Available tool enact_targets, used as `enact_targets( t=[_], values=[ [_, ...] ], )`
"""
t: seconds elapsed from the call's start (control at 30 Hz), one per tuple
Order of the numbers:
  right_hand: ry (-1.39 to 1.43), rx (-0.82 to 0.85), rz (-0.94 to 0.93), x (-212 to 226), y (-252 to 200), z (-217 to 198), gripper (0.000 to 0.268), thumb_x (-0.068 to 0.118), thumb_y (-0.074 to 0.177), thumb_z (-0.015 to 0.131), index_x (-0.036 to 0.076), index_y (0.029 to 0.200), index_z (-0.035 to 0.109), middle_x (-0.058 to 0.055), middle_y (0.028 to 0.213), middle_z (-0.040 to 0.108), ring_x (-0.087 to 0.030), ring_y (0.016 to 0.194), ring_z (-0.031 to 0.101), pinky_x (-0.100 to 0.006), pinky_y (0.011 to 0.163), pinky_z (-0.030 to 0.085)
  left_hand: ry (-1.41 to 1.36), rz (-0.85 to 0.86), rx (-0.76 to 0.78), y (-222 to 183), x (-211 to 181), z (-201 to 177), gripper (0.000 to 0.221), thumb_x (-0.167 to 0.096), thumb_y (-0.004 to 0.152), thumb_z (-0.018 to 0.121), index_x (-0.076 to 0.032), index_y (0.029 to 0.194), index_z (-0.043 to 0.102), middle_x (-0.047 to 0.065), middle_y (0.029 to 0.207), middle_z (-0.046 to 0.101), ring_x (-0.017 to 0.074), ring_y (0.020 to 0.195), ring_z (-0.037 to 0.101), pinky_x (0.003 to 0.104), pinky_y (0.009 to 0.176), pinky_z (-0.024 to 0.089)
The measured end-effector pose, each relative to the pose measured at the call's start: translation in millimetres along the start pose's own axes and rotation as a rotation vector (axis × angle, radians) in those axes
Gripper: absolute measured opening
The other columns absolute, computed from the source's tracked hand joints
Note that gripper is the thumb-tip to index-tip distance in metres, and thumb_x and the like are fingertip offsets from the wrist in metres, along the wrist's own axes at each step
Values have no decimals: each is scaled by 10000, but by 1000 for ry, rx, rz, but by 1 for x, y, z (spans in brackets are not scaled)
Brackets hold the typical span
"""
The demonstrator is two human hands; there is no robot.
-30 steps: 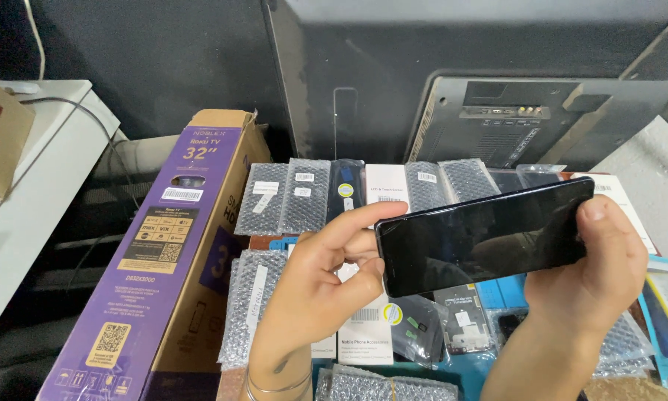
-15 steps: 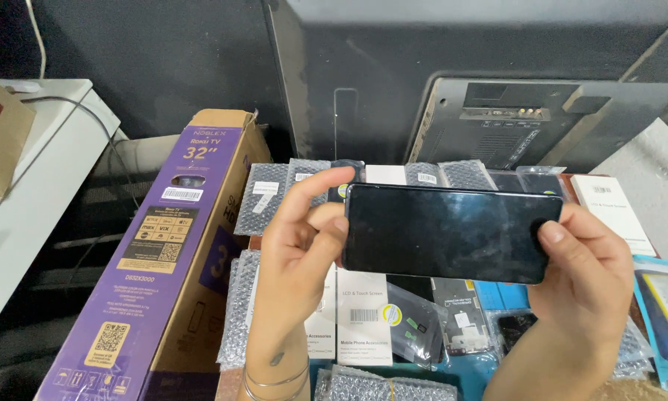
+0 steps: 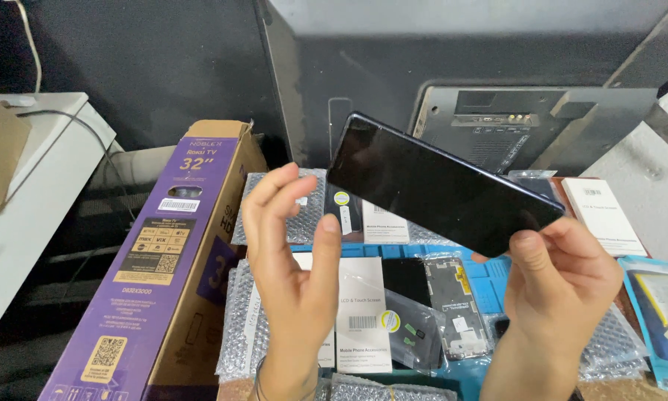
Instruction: Inspecting a phone frame and a broken screen, then unpacking a new replacement screen for installation.
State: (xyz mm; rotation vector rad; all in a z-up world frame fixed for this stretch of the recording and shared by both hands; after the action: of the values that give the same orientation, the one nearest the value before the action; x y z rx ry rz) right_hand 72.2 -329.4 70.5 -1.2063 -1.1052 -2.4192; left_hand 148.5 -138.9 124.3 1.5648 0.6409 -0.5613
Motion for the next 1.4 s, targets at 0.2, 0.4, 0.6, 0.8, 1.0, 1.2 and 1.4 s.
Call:
enact_targets(
  t=[0.2, 0.4, 0.6, 0.8, 1.0, 1.2, 1.4],
  values=[
    [-551, 119, -585, 19, -17, 42, 187, 35, 806, 654, -80, 945, 606, -193, 844, 616, -247, 760, 602, -299, 731, 494, -605, -116, 320, -20, -6, 7, 504, -320, 987, 381, -41, 1389, 261, 145, 1504, 230, 297, 1395, 317, 423, 1089, 397],
    [-624, 390, -898, 16, -19, 69, 82, -47, 843, 532, -50, 870, 609, -276, 946, 613, -440, 902, 655, -444, 819, 591, -962, -195, 22, -26, 16, 22, 522, -123, 929, 482, 50, 1375, 270, 222, 1396, 372, 315, 1292, 406, 412, 1044, 397],
    [-708, 468, -901, 16, -21, 64, 130, 111, 821, 622, 35, 926, 630, -193, 1018, 621, -392, 975, 628, -413, 863, 549, -987, -220, -88, -18, 27, 16, 499, -88, 893, 527, 114, 1313, 348, 248, 1260, 504, 280, 1174, 505, 392, 1049, 390],
    [-529, 340, -627, 15, -27, 59, 206, 162, 814, 580, -6, 934, 590, -227, 1056, 576, -337, 987, 583, -382, 906, 519, -987, -296, 51, -11, 25, 14, 452, -117, 906, 507, 105, 1287, 406, 207, 1201, 561, 244, 1123, 540, 350, 1003, 421],
    [12, 110, -7, -12, -25, 31, 427, 57, 815, 564, -62, 1213, 467, -182, 1149, 578, -242, 1045, 594, -323, 965, 489, -883, -376, 182, -20, 14, 24, 442, -146, 908, 493, 60, 1291, 417, 205, 1213, 564, 227, 1122, 545, 342, 976, 450],
    [82, 130, 65, -4, -17, 30, 466, -4, 789, 550, -44, 1240, 441, -174, 1187, 558, -219, 1091, 560, -317, 987, 459, -633, -239, 268, -22, 4, 28, 385, -91, 924, 463, 36, 1286, 437, 154, 1166, 609, 133, 872, 481, 261, 766, 417],
    [15, 76, 101, -1, -15, 30, 410, 44, 763, 629, -17, 1141, 481, -115, 1044, 600, -164, 921, 594, -287, 866, 510, -408, -224, 353, -23, 1, 30, 365, -86, 917, 464, -20, 1274, 501, 1, 978, 650, 48, 532, 307, 192, 463, 308]
  ],
)
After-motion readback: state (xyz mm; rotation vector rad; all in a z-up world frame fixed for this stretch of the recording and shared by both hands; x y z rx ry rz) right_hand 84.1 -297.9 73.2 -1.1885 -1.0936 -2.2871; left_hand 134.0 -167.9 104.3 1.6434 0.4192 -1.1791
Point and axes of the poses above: each hand's wrist, its own y-axis towards the middle knuckle, its own z-axis out of the palm, x = y × z, the point moved 1 cm from there along y, towards the middle knuckle
